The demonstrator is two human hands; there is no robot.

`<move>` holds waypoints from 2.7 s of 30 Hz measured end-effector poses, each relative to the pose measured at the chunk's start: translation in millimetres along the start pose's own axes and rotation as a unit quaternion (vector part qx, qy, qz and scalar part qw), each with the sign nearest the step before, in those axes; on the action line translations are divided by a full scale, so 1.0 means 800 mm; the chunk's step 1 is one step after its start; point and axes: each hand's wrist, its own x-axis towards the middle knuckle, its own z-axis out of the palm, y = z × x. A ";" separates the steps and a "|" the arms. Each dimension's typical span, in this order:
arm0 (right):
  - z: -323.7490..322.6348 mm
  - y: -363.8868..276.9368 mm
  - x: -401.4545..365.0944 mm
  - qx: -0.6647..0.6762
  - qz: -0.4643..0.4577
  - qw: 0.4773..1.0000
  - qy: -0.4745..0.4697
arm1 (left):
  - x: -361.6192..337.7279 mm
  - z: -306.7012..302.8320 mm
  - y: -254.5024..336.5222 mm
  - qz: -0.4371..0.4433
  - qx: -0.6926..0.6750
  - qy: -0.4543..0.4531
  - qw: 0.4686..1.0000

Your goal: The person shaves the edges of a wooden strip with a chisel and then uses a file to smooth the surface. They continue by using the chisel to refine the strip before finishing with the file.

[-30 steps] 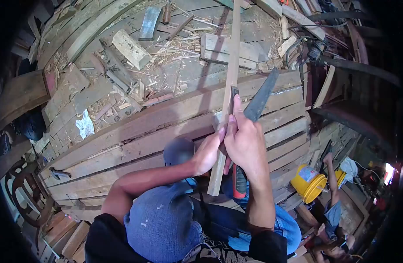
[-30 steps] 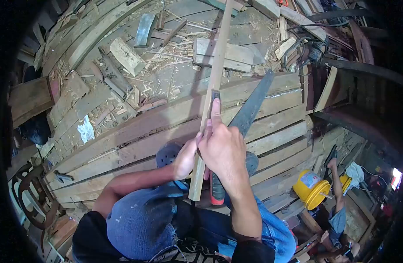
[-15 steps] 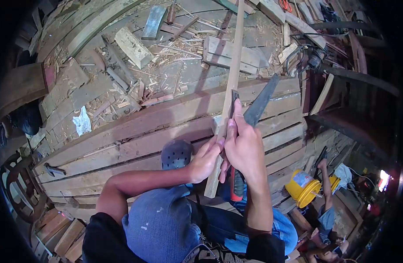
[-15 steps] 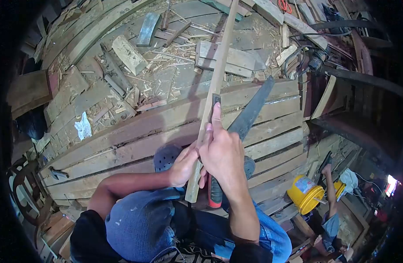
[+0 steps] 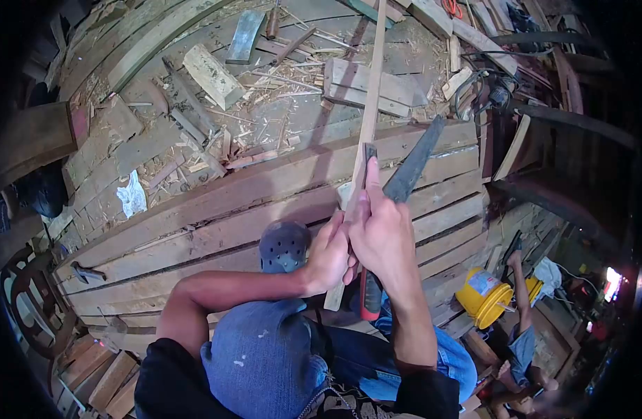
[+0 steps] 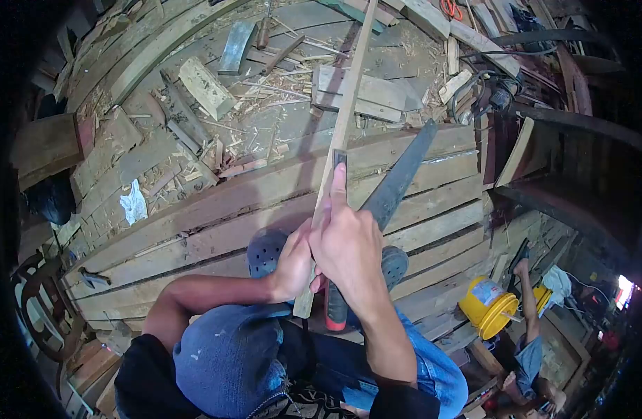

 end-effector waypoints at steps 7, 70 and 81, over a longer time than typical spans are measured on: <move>0.001 0.004 0.022 -0.035 -0.015 0.999 0.023 | -0.003 -0.004 0.001 -0.027 -0.010 -0.022 0.999; -0.016 -0.001 0.018 -0.008 -0.022 1.000 0.002 | -0.004 -0.004 0.011 -0.102 -0.067 -0.050 0.991; -0.008 0.006 0.026 -0.019 -0.043 0.998 0.030 | -0.005 0.006 0.016 -0.101 -0.051 -0.027 0.993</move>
